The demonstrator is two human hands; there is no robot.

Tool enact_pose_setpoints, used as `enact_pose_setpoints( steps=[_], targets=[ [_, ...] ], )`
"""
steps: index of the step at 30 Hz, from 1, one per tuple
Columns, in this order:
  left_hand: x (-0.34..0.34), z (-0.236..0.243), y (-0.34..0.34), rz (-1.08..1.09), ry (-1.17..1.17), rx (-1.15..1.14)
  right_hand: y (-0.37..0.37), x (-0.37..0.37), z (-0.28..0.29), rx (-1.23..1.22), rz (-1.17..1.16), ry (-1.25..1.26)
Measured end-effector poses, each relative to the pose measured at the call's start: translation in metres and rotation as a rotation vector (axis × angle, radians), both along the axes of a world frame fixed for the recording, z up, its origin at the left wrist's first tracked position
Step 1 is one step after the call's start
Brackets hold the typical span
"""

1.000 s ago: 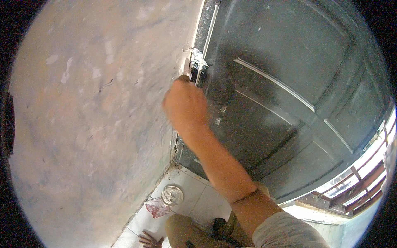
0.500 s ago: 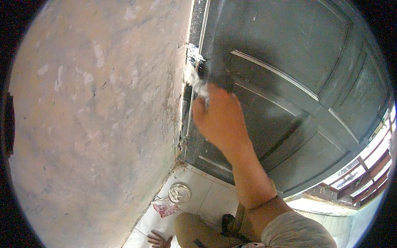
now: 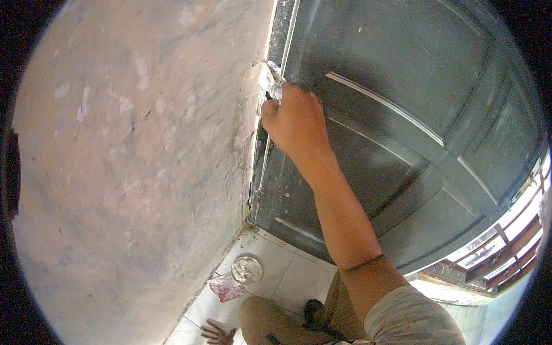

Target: The person applies plaster to a wall using a trowel and a hawk. They repeatedly scoop plaster from the hawk and spread it along the wall surface, smoothing it with the trowel.

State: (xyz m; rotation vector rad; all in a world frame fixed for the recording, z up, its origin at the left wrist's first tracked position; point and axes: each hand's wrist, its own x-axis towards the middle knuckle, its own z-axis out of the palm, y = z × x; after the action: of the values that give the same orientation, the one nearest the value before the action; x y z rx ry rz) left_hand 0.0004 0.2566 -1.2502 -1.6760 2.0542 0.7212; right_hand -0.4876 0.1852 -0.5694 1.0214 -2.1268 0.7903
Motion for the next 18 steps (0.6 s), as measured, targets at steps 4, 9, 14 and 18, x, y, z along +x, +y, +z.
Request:
enact_pose_setpoints(
  steps=[4, 9, 14, 18],
  targets=[
    [-0.003, 0.010, 0.000, 0.035, 0.108, 0.074, -0.001, 0.001, 0.006, -0.007, -0.007, -0.049],
    [0.001, 0.019, -0.004, 0.056, 0.103, 0.096, -0.019, 0.014, 0.010, 0.060, -0.038, -0.021],
    [-0.004, 0.023, -0.004, 0.065, 0.120, 0.114, -0.023, 0.036, 0.013, 0.082, -0.028, -0.035],
    [-0.004, 0.016, -0.006, 0.029, 0.061, 0.058, -0.021, 0.064, 0.009, 0.128, 0.002, -0.135]
  ],
)
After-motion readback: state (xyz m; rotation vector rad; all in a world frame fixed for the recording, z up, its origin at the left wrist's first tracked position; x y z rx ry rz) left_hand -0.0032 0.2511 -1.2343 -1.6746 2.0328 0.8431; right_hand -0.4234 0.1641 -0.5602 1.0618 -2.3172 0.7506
